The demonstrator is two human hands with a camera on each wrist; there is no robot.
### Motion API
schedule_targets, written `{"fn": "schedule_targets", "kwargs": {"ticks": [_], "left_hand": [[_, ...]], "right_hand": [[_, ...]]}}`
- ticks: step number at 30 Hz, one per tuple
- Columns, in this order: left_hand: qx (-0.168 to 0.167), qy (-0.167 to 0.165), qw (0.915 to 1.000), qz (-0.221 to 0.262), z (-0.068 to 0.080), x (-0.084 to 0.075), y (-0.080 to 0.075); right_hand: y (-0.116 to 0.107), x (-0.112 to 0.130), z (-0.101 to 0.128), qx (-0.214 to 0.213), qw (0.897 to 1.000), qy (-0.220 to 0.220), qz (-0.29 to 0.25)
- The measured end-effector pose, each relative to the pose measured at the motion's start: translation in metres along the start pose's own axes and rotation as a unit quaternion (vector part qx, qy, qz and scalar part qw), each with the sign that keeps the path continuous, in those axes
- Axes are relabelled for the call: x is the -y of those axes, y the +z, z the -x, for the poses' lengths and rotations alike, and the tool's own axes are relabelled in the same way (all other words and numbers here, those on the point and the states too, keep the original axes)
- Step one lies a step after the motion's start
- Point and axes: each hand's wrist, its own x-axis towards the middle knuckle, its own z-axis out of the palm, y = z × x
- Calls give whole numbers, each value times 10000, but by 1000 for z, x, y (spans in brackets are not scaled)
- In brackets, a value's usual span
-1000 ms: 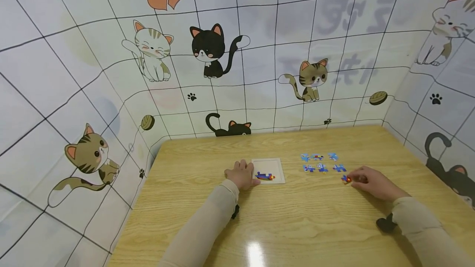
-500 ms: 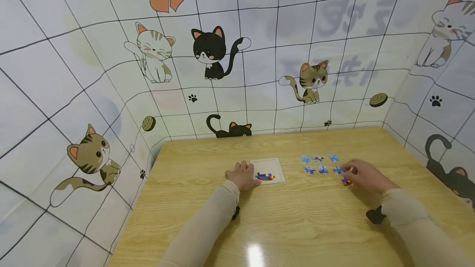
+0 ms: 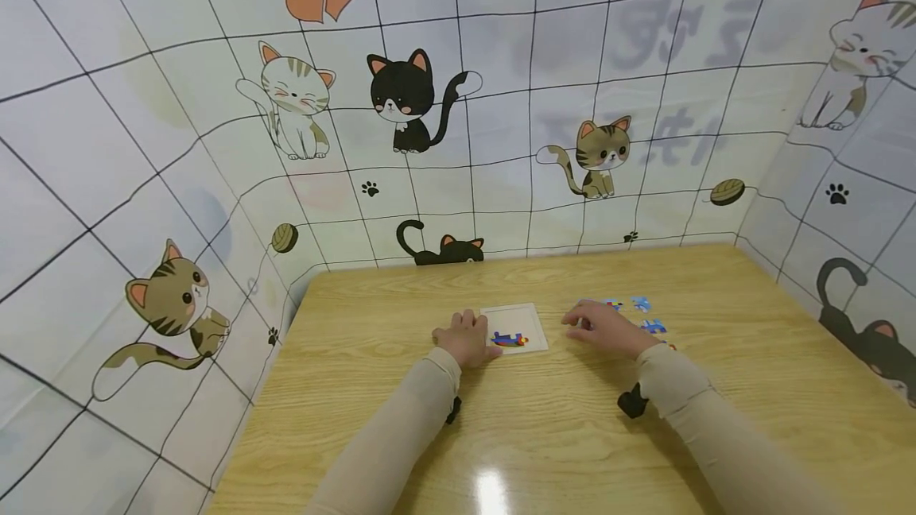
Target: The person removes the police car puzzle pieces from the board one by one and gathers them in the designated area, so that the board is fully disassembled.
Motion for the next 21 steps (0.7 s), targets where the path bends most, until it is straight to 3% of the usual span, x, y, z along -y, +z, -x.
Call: {"fn": "schedule_targets", "kwargs": {"ticks": [10, 21], "left_hand": [[-13, -116, 9999, -11, 1, -1, -2], [-7, -83, 9999, 101, 3, -2, -4]], "right_hand": [[42, 24, -45, 344, 9985, -433, 14], [52, 42, -51, 377, 9985, -335, 217]]}}
